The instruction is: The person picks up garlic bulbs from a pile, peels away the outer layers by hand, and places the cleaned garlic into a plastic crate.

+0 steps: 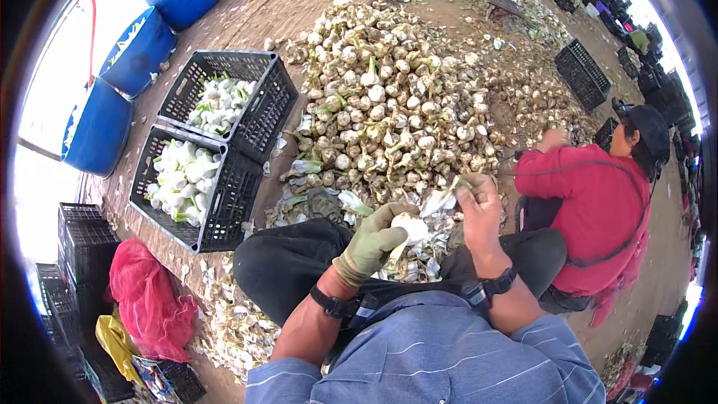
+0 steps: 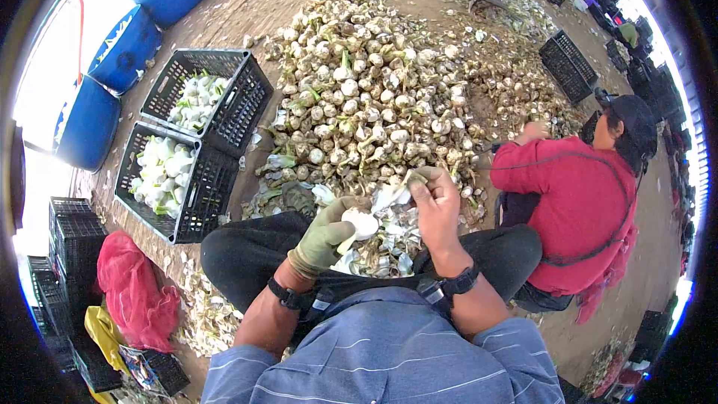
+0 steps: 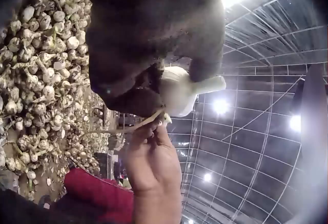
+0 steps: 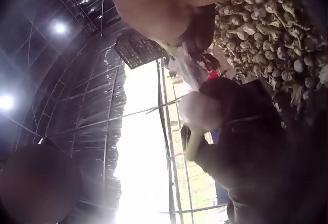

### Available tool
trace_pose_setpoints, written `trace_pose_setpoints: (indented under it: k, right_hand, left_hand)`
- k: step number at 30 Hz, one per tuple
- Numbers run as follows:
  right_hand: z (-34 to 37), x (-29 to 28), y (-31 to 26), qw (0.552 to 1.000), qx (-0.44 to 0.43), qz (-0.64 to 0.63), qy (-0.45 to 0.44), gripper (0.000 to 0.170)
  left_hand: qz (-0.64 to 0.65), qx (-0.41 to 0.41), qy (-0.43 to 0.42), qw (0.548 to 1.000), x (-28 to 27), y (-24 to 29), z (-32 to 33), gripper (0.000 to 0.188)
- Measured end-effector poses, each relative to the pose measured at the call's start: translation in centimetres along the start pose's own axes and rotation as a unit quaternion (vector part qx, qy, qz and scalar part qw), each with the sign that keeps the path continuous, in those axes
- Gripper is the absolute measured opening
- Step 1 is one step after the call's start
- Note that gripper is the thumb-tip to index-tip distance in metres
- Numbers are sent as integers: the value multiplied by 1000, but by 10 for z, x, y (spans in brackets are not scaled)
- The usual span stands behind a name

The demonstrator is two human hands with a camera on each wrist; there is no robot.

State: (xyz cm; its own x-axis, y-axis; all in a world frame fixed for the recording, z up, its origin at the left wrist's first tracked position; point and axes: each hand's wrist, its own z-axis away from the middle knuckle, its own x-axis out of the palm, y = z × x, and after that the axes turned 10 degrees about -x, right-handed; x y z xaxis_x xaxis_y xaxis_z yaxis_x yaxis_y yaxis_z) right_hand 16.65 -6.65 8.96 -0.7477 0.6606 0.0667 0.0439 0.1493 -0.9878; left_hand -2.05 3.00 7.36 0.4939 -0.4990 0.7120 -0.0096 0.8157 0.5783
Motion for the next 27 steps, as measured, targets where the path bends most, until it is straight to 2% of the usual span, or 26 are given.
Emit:
trace_pose_setpoints:
  k: [1, 2, 5, 6, 7, 8, 9, 10, 12, 13, 14, 16, 18, 21, 24, 27]
  right_hand:
    - [-2, -4, 0, 1000, -7, -5, 11, 19]
    - [-2, -9, 3, 997, -41, 65, -9, 17]
    - [2, -15, 8, 998, 11, 26, 54, 13]
    - [-4, -14, 2, 994, 1, 32, 108, 10]
    - [-5, -24, 4, 997, 6, 17, 75, 13]
    - [-4, -24, -3, 991, 36, 107, -69, 19]
    - [-3, -24, -10, 956, 65, 193, -209, 24]
    - [5, -35, 4, 882, -56, 309, -353, 34]
    - [9, -23, -18, 916, 28, 251, -312, 36]
    - [11, -16, -26, 928, 70, 221, -293, 36]
    - [16, -12, -26, 958, 108, 138, -229, 32]
    - [17, -2, -31, 943, 56, 214, -250, 29]
    - [14, 8, -45, 923, -19, 280, -262, 23]
    - [12, 7, -37, 905, -112, 296, -283, 21]
    - [15, 11, -52, 879, -87, 362, -300, 16]
    - [18, 9, -39, 899, -64, 325, -286, 10]
  left_hand:
    - [1, 2, 7, 1000, -2, 0, 0, 53]
    - [1, 2, 13, 1000, -5, -1, -1, 52]
    - [-26, 8, 3, 1000, -11, 0, 0, 48]
    - [-27, 1, -2, 1000, -14, -1, 1, 47]
    - [-29, -5, -5, 1000, -16, -2, 2, 47]
    - [28, -11, -17, 999, -13, -1, 5, 47]
    - [36, -7, -11, 999, -14, -1, 4, 46]
    - [44, -3, -5, 999, -15, -1, 3, 45]
    - [58, -2, -4, 998, -12, 0, 2, 45]
    - [20, 10, 9, 1000, -11, -1, 0, 44]
    - [-18, 21, 23, 999, -9, -4, -2, 42]
    - [-111, 43, 44, 992, -10, -8, -4, 38]
    - [-138, 36, 47, 989, -10, -8, -3, 40]
    - [-180, 49, 56, 981, -11, -9, -4, 40]
    - [-218, 58, 56, 973, -11, -8, -4, 40]
    - [-211, 19, 36, 977, -10, -6, -3, 40]
